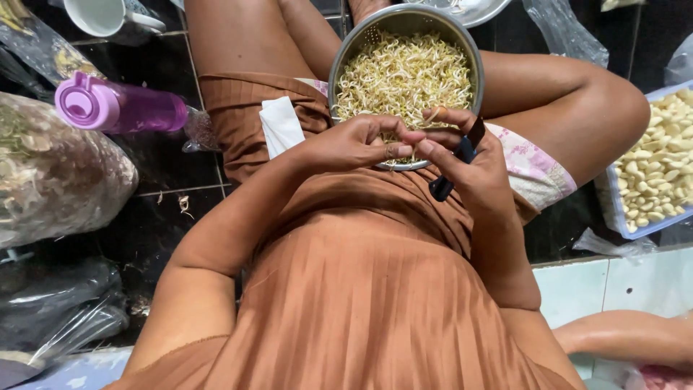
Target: The person sits on the floor and uses a small knife to trim the root ends off individual sprouts held in a metal bowl. Trimmed sprouts are returned to the bowl while discarded root pieces fall onto the floor.
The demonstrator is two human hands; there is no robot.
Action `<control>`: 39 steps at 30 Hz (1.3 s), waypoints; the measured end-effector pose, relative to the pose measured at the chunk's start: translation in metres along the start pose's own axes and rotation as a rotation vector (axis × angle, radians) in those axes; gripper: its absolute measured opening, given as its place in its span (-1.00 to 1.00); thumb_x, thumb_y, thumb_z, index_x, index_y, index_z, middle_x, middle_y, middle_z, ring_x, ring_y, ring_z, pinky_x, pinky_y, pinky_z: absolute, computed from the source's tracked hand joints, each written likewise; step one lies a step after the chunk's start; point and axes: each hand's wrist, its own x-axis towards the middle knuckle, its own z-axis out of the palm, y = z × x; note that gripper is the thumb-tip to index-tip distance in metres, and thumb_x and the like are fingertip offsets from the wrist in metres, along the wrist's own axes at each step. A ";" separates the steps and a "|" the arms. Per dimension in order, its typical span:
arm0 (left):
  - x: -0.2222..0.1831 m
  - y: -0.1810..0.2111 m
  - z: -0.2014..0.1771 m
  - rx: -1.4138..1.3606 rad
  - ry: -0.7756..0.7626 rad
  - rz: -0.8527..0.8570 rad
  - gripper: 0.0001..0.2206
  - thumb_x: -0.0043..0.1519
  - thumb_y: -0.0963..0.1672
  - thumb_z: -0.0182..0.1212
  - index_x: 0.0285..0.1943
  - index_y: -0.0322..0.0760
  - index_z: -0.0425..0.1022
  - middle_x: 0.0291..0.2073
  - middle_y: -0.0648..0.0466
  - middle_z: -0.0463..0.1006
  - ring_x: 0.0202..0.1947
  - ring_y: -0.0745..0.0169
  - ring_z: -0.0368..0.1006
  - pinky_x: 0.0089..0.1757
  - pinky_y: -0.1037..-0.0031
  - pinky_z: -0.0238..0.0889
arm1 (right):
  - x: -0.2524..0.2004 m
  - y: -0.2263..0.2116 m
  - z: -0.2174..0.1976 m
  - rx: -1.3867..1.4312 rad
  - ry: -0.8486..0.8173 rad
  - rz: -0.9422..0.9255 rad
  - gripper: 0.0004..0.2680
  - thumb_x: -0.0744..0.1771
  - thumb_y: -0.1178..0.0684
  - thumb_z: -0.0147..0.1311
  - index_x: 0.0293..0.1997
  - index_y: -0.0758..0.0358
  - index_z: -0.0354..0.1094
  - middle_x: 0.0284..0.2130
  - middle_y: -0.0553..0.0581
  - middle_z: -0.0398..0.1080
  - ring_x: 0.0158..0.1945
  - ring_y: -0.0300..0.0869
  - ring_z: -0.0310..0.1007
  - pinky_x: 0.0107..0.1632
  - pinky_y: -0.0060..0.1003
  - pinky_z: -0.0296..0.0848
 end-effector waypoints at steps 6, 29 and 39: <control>-0.007 0.012 0.006 0.005 0.021 0.027 -0.83 0.37 -0.09 0.22 -0.03 -0.29 0.47 -0.82 0.36 0.27 -0.78 0.71 -0.03 -0.64 0.82 -0.19 | -0.005 0.003 0.002 -0.064 -0.001 -0.070 -0.67 0.32 0.36 0.18 0.23 0.44 0.27 0.02 0.40 0.48 -0.09 -0.11 0.59 0.00 -0.21 0.64; -0.019 0.020 0.006 -0.134 0.087 0.185 -0.81 0.44 -0.11 0.07 0.10 -0.33 0.45 -0.78 0.31 0.29 -0.78 0.66 0.00 -0.61 0.81 -0.15 | 0.000 0.014 0.005 -0.289 -0.057 -0.155 -0.80 0.31 0.33 0.29 -0.02 0.51 0.35 -0.42 0.29 0.46 -0.61 -0.23 0.40 -0.48 -0.45 0.40; -0.014 -0.001 0.008 -0.133 0.120 0.253 -0.76 0.45 -0.14 0.02 0.23 -0.36 0.38 -0.78 0.35 0.24 -0.77 0.68 -0.02 -0.60 0.81 -0.18 | -0.007 0.002 0.019 -0.365 0.095 -0.310 -0.90 0.38 0.35 0.17 -0.02 0.52 0.42 -0.63 0.18 0.34 -0.59 -0.29 0.34 -0.42 -0.47 0.36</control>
